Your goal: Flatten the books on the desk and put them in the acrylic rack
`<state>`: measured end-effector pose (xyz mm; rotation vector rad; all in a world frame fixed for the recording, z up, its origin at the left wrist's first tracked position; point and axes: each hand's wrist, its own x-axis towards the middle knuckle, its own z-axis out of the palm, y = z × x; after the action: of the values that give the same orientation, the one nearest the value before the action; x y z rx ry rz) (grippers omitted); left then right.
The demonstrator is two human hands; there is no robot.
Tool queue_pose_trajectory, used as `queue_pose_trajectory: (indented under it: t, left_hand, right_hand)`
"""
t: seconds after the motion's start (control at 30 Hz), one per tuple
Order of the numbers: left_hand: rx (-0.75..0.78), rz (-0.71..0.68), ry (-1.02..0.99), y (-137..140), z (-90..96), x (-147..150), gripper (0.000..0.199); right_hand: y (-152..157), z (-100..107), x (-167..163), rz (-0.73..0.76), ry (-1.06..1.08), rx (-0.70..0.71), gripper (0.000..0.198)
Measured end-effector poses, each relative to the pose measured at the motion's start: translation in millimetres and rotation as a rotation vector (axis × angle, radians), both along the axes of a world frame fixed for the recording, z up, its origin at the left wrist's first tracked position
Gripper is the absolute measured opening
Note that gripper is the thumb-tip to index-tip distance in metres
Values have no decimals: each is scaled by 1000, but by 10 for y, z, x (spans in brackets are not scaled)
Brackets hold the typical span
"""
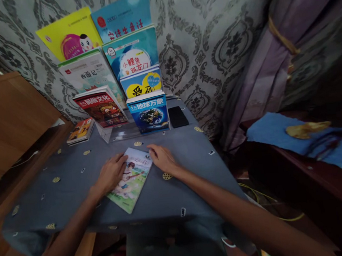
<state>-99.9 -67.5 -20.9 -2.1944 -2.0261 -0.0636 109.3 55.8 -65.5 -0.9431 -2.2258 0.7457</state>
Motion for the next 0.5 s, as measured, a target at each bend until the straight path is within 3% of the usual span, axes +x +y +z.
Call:
queue_pose_trajectory:
  t: [0.1, 0.23, 0.37, 0.5]
  left_hand:
    - [0, -2, -48, -49, 73, 401, 23]
    - [-10, 39, 27, -85, 75, 851, 36]
    - [-47, 50, 32, -64, 68, 921, 24]
    - [-56, 35, 14, -23, 47, 881, 24]
  right_hand:
    - [38, -50, 38, 4, 117, -66, 33]
    - [100, -70, 56, -4, 213, -195, 33]
    - [131, -83, 53, -12, 279, -279, 32]
    - [137, -80, 56, -19, 318, -316, 31]
